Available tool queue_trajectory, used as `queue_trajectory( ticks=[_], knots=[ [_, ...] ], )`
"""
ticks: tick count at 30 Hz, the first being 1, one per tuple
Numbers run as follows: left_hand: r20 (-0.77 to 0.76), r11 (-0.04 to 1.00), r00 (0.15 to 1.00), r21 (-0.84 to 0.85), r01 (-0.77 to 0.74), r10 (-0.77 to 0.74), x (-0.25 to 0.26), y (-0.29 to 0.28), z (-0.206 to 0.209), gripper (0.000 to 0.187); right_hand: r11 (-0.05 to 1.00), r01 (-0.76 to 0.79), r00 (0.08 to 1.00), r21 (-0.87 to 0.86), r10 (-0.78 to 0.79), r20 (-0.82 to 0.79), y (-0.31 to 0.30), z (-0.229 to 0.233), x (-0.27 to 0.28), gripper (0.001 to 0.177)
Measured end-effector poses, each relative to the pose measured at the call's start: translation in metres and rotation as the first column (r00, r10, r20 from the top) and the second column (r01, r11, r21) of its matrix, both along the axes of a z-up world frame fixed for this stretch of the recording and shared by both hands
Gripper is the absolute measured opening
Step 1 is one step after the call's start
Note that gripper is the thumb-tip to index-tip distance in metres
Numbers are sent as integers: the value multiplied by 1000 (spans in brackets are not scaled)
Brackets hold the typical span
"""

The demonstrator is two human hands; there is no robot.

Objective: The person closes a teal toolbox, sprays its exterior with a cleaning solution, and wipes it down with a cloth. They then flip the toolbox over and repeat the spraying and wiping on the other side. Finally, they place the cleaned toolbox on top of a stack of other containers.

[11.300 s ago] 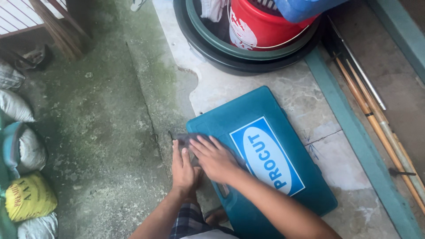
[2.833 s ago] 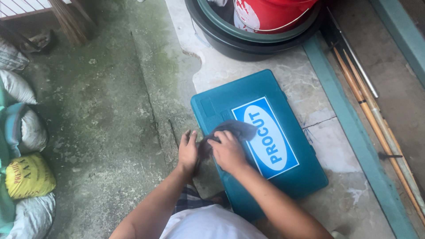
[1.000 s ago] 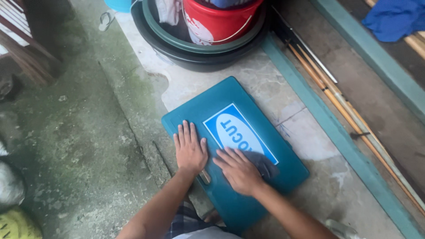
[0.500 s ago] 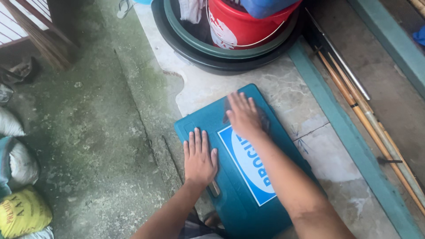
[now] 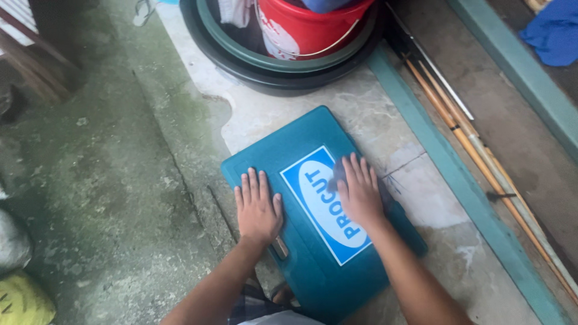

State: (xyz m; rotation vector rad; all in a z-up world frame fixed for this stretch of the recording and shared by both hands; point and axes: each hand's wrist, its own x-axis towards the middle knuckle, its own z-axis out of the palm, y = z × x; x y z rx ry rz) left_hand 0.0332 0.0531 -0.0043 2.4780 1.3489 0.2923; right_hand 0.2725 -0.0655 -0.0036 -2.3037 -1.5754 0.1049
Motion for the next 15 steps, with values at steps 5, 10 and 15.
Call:
queue_trajectory(
  ticks=[5, 10, 15],
  knots=[
    [25, 999, 999, 19, -39, 39, 7, 17, 2, 67, 997, -75, 994, -33, 73, -76, -70, 15, -62, 59],
    [118, 997, 992, 56, -44, 37, 12, 33, -5, 62, 953, -300, 944, 46, 304, -127, -59, 25, -117, 51],
    [151, 996, 988, 82, -48, 35, 9, 33, -15, 58, 884, -467, 883, -15, 465, -63, 25, 17, -95, 52]
  ],
)
